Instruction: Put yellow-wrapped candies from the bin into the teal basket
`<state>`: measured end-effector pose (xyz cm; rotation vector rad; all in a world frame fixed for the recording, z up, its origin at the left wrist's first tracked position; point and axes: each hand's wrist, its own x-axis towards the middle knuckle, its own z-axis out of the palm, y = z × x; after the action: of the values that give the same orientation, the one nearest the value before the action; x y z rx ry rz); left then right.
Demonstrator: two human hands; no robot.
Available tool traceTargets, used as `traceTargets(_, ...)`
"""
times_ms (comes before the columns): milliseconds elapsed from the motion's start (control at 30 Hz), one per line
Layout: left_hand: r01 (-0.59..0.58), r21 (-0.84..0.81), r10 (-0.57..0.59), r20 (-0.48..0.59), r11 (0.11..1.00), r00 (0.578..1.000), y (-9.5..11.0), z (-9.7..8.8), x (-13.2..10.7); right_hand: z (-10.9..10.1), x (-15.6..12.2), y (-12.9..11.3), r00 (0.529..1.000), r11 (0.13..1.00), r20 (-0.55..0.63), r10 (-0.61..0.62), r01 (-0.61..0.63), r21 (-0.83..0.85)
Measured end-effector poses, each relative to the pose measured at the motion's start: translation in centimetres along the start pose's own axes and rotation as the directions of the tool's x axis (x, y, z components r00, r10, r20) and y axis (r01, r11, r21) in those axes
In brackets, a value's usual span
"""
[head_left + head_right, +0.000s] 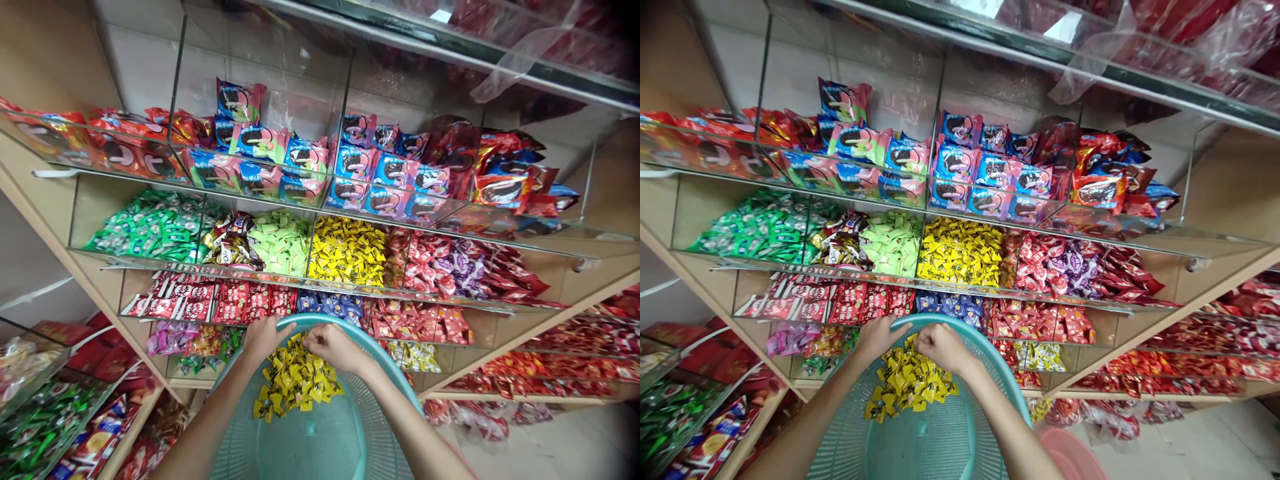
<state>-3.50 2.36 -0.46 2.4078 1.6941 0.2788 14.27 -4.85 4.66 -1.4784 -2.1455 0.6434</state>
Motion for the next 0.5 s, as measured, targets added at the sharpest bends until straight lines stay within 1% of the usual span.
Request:
traceTargets(133,-0.011,-0.004,0.011,0.001,1.0,1.0,0.0,-0.1,0.0,0.9,-0.1,0.4,0.999,0.999,0.04,0.016,-0.014,-0.04)
traceTargets(433,-0.011,0.018,0.012,-0.032,1.0,0.999,0.0,0.2,0.1,2.3,-0.2,0.3,0.998,0.995,0.04,0.047,-0.043,-0.088)
traceTargets(500,-0.012,0.01,0.012,-0.023,1.0,1.0,0.0,0.2,0.1,2.7,-0.2,0.2,0.998,0.993,0.032,0.046,-0.043,-0.106)
